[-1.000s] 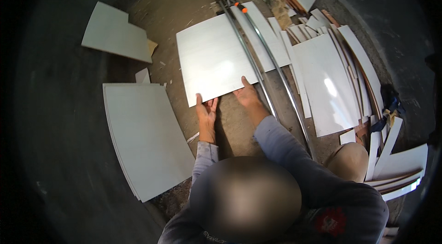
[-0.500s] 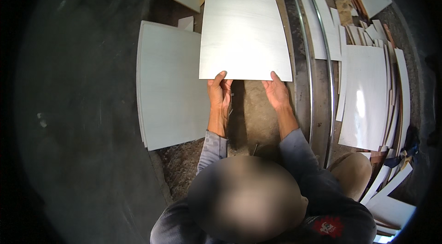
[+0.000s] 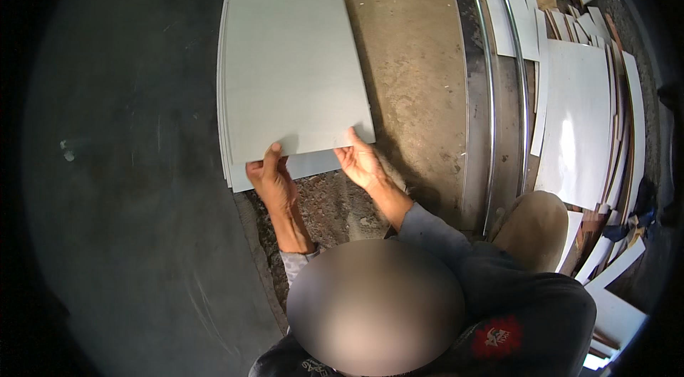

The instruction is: The person measures and cuts white panels using a manual tile cutter. They measure the panel with a tape measure, score it with the cutter, and snap it along the scored line. The person then wipes the cut panel with a cloth.

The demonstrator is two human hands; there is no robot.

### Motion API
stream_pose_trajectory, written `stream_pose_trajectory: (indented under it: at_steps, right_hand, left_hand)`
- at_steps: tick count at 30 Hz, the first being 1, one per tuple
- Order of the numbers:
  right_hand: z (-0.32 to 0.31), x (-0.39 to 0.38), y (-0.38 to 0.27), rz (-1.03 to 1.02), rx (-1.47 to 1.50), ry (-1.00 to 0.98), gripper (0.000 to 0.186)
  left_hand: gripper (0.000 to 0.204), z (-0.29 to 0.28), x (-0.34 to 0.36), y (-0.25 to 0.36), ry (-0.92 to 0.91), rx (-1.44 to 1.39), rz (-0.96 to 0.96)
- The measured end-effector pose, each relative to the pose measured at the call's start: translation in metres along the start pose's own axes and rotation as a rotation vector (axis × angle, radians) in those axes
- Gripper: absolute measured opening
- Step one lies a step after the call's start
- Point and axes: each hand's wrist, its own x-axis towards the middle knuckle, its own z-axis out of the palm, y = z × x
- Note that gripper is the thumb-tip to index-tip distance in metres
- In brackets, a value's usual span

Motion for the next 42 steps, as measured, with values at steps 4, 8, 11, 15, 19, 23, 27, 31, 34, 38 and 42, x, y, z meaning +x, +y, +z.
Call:
stream_pose_trajectory:
  at_steps: [4,8,11,15,19,23,27,31,34,38,42]
  right_hand:
    - [-0.007,-0.003,0.024,0.047,-0.006,0.071,0.030]
    - [-0.014,-0.005,0.039,0.091,-0.005,0.141,0.036]
    - [-0.019,-0.005,0.045,0.103,-0.001,0.072,0.031]
    - [-0.022,-0.004,0.047,0.140,0.003,0.073,0.033]
    - [-0.027,-0.002,0.047,0.156,-0.010,0.120,0.033]
    - [-0.035,0.001,0.047,0.172,-0.017,0.123,0.036]
    - [-0.041,0.005,0.047,0.202,-0.036,0.093,0.037]
    - [-0.043,0.008,0.048,0.215,-0.082,0.107,0.038]
    - [-0.043,0.009,0.046,0.222,-0.152,0.170,0.042]
    - [-0.038,0.008,0.043,0.342,-0.396,0.300,0.050]
    - [-0.032,0.010,0.040,0.400,-0.492,0.327,0.060]
  left_hand:
    - [0.031,-0.011,-0.012,0.008,0.004,0.077,0.027]
    - [0.028,-0.014,-0.015,0.011,0.020,0.134,0.041]
    - [0.026,-0.014,-0.015,0.011,0.004,0.165,0.046]
    - [0.024,-0.011,-0.017,0.008,0.021,0.219,0.064]
    - [0.025,-0.012,-0.019,0.004,0.028,0.240,0.034]
    - [0.024,-0.017,-0.020,0.001,0.030,0.231,0.048]
    - [0.022,-0.022,-0.019,-0.003,0.006,0.228,0.048]
    - [0.024,-0.027,-0.020,-0.009,0.033,0.245,0.027]
    - [0.026,-0.033,-0.023,-0.013,0.037,0.266,0.022]
    - [0.033,-0.042,-0.033,-0.012,0.046,0.508,-0.011]
    - [0.044,-0.048,-0.041,-0.005,0.073,0.700,-0.090]
